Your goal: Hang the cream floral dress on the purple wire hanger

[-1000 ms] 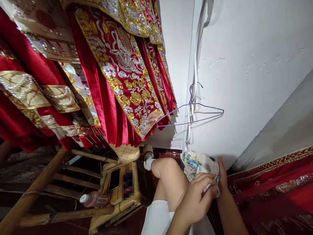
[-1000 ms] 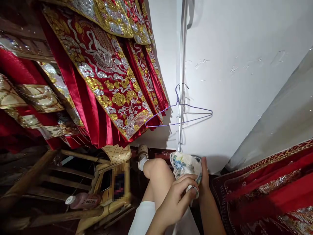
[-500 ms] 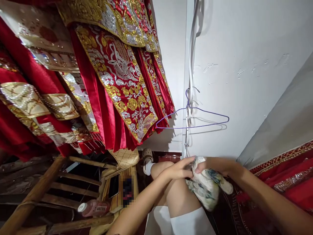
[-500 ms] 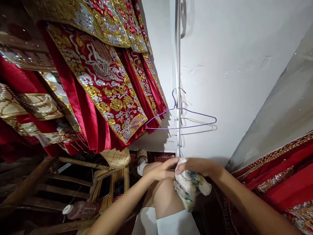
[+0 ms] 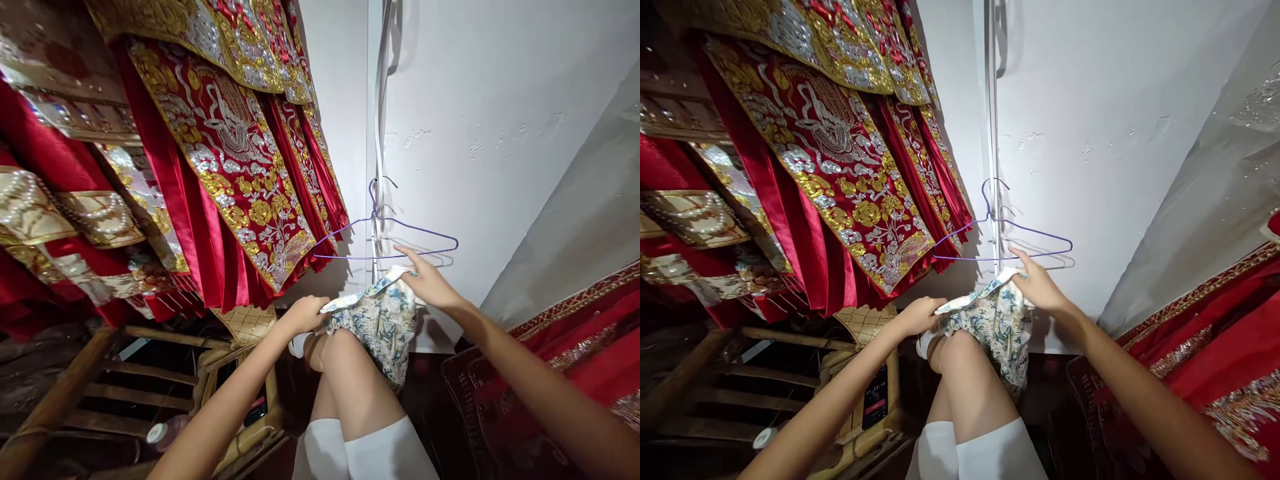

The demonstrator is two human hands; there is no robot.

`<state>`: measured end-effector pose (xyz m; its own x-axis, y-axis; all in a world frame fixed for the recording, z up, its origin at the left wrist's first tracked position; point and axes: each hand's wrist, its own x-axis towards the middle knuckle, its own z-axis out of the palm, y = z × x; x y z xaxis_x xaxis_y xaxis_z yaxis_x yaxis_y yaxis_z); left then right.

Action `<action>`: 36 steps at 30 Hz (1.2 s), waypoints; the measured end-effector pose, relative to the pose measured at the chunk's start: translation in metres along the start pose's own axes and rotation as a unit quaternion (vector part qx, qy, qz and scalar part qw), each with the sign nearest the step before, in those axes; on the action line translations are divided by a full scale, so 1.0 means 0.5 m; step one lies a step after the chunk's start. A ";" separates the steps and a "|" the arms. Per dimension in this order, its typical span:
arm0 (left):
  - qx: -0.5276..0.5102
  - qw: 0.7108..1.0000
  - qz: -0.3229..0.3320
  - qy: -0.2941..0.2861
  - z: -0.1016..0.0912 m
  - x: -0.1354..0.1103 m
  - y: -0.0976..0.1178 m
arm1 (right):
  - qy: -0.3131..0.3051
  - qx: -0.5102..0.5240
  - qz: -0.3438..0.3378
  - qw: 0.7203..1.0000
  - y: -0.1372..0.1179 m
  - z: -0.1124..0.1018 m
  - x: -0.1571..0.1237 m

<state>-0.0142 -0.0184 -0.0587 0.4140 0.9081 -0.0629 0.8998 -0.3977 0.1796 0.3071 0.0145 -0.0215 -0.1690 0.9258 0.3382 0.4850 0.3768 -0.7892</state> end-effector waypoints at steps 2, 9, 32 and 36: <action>0.010 1.000 -0.008 -0.011 -0.008 -0.018 0.000 | -0.002 -0.014 0.009 1.000 0.022 0.043 0.023; 0.003 0.999 -0.038 -0.005 -0.023 -0.032 -0.016 | 0.019 -0.088 -0.015 0.996 0.086 0.030 0.042; -0.216 0.904 -0.034 0.366 -0.142 0.113 0.094 | 0.190 0.027 0.007 0.981 0.007 -0.059 -0.072; -0.284 0.887 0.039 0.363 -0.157 0.109 0.081 | 0.238 -0.089 -0.011 0.967 0.042 -0.188 -0.011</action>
<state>0.0338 0.0254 0.0220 0.0892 0.8081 0.5823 0.5729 -0.5199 0.6337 0.3989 0.0145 0.0080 0.2134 0.7826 0.5848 0.6336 0.3447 -0.6926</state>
